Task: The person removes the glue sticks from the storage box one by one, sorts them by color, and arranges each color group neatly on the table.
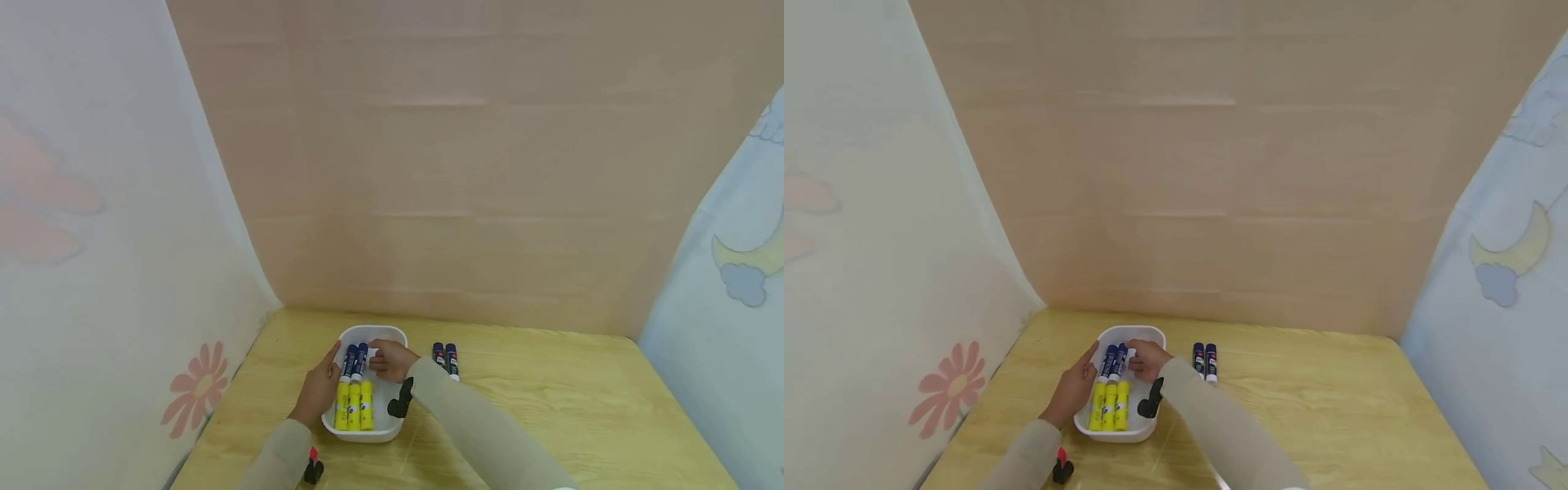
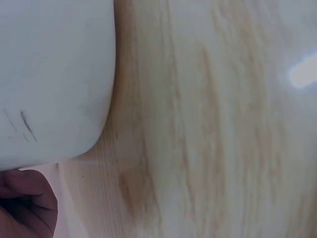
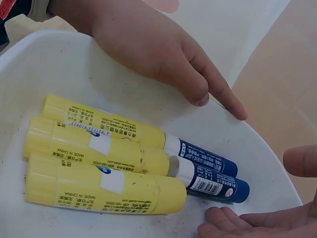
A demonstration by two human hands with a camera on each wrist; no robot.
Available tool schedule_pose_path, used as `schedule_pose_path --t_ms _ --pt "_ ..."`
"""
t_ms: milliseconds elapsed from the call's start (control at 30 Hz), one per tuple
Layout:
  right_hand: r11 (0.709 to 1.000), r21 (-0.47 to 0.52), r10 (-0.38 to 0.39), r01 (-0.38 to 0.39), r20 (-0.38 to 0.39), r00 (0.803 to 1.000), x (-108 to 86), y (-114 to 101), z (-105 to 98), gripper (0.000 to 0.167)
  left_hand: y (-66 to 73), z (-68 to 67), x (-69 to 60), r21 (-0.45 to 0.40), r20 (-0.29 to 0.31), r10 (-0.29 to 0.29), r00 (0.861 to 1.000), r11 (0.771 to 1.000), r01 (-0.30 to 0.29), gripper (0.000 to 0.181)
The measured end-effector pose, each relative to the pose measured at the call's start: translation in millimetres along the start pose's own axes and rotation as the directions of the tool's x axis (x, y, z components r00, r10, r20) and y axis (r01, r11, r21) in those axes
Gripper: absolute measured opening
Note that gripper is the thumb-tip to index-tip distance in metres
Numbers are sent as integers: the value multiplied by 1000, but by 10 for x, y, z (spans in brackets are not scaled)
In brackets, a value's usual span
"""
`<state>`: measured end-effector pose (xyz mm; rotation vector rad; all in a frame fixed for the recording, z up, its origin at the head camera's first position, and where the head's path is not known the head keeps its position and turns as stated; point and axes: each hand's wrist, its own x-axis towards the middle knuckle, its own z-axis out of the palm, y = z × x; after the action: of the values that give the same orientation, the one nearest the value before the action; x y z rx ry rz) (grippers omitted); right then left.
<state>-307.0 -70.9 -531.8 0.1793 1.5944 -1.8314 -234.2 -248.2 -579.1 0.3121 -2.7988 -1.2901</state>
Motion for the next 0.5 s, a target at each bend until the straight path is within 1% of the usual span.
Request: schedule_pose_path --t_ms 233,500 --pt "1000 -2 13 -13 -12 1000 -27 -30 48 73 -10 -36 -13 14 10 -27 1000 1000 27 52" --pt "1000 1 14 -14 -12 1000 -43 -19 65 72 -1 -60 -36 15 18 -25 1000 1000 25 53"
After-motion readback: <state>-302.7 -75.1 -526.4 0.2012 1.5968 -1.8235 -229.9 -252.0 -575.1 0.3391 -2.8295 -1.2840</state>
